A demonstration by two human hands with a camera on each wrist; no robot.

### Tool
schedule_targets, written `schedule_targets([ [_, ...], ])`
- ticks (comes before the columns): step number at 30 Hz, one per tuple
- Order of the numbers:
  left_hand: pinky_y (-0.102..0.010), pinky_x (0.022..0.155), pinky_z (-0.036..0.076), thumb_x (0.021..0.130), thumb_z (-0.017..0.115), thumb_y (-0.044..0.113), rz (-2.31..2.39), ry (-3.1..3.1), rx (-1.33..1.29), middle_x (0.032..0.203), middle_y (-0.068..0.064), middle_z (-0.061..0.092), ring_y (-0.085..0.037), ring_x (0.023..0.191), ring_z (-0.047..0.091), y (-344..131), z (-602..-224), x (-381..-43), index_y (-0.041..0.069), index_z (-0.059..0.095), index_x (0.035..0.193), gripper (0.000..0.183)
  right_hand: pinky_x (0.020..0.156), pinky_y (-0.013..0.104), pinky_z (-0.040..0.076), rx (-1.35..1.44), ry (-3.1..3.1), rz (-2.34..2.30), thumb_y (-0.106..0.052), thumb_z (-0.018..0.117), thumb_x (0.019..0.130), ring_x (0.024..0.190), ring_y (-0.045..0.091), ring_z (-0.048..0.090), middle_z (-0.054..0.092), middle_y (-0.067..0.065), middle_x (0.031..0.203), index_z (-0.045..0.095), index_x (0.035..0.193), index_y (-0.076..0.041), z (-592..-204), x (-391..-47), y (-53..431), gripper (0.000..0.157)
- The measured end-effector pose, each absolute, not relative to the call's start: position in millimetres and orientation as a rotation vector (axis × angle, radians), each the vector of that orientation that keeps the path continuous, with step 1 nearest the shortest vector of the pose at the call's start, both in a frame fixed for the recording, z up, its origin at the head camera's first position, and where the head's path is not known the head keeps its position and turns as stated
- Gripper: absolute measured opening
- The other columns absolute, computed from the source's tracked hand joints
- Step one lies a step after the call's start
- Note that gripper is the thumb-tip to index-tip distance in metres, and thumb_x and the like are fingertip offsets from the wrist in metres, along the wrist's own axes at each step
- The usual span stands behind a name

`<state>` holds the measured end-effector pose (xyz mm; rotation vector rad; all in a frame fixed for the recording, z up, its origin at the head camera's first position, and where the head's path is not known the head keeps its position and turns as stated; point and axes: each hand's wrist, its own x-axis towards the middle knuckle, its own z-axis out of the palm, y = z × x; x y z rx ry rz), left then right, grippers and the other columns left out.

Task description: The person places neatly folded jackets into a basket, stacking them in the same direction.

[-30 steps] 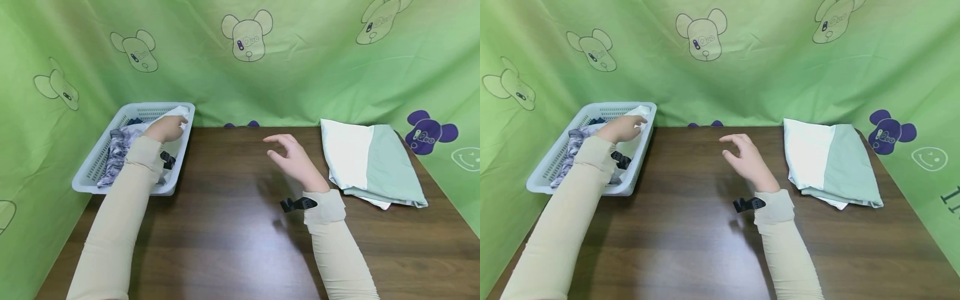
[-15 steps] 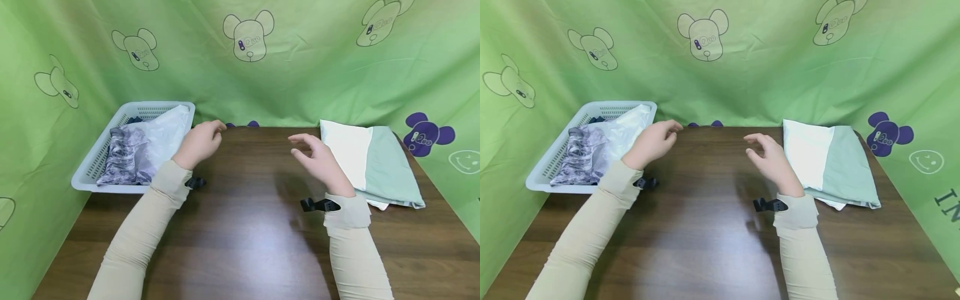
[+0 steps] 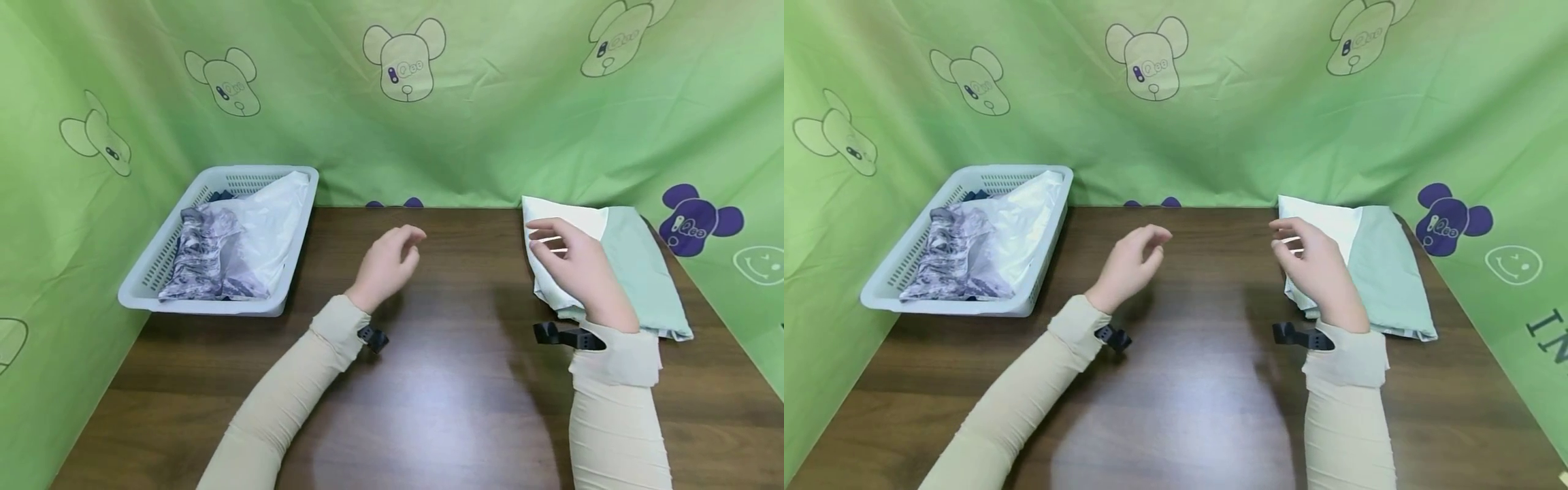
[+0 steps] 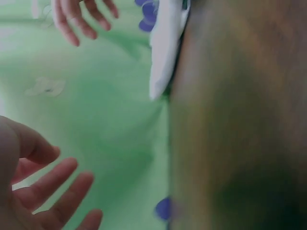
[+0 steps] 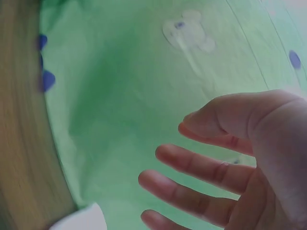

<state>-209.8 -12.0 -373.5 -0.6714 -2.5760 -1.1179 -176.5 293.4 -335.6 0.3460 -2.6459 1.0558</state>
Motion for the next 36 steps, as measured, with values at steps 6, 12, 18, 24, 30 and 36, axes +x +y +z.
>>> schedule_targets([
  [6, -0.028, 0.100, 0.048, 0.096, 0.055, 0.001, -1.456, -2.494, -0.682, 0.125, -0.009, 0.066, -0.022, 0.114, 0.061, 19.6, -397.0, -210.1, 0.005, 0.066, 0.124, 0.030, 0.078, 0.021, 0.041, 0.183, -2.695, 1.007, -0.021, 0.051, 0.103, 0.099, 0.017, 0.063, 0.065, 0.025, 0.124, 0.059, 0.137, -0.005, -336.6, -175.0, 324.0, 0.039],
  [12, -0.025, 0.096, 0.050, 0.097, 0.056, -0.002, -1.882, -2.433, -0.658, 0.132, -0.014, 0.064, -0.029, 0.119, 0.062, 50.5, -408.0, -210.4, 0.002, 0.063, 0.130, 0.033, 0.081, 0.038, 0.041, 0.030, -2.736, 0.975, -0.023, 0.046, 0.104, 0.116, 0.052, 0.054, 0.053, 0.031, 0.138, 0.053, 0.142, 0.000, -343.6, -178.5, 350.3, 0.045],
  [18, -0.033, 0.084, 0.057, 0.099, 0.055, -0.001, -2.415, -2.313, -0.470, 0.141, -0.020, 0.056, -0.029, 0.114, 0.064, 80.9, -411.4, -207.9, 0.002, 0.058, 0.137, 0.038, 0.092, 0.061, 0.041, -0.071, -2.729, 0.953, -0.021, 0.046, 0.103, 0.123, 0.054, 0.047, 0.043, 0.032, 0.146, 0.050, 0.143, 0.004, -353.0, -178.7, 373.8, 0.048],
  [24, -0.042, 0.097, 0.053, 0.101, 0.049, 0.000, -2.784, -2.160, -0.275, 0.147, -0.022, 0.051, -0.033, 0.124, 0.058, 106.2, -415.5, -209.3, 0.001, 0.050, 0.145, 0.044, 0.098, 0.071, 0.035, -0.143, -2.764, 0.986, -0.020, 0.047, 0.103, 0.125, 0.059, 0.041, 0.036, 0.038, 0.147, 0.043, 0.147, 0.008, -364.8, -179.0, 394.2, 0.053],
  [30, -0.051, 0.111, 0.041, 0.103, 0.048, 0.002, -3.058, -2.005, -0.174, 0.154, -0.020, 0.041, -0.037, 0.137, 0.047, 125.8, -418.3, -212.4, 0.006, 0.042, 0.153, 0.051, 0.103, 0.073, 0.027, -0.263, -2.801, 0.955, -0.019, 0.047, 0.101, 0.131, 0.063, 0.027, 0.029, 0.046, 0.145, 0.036, 0.150, 0.010, -373.5, -176.3, 407.2, 0.058],
  [36, -0.051, 0.115, 0.035, 0.104, 0.048, 0.005, -3.191, -1.931, -0.122, 0.158, -0.016, 0.036, -0.035, 0.141, 0.042, 143.4, -423.1, -210.3, 0.011, 0.040, 0.156, 0.053, 0.103, 0.082, 0.012, -0.489, -2.831, 0.995, -0.031, 0.055, 0.099, 0.134, 0.069, 0.010, 0.011, 0.048, 0.151, 0.025, 0.157, 0.003, -382.9, -168.6, 420.0, 0.074],
])
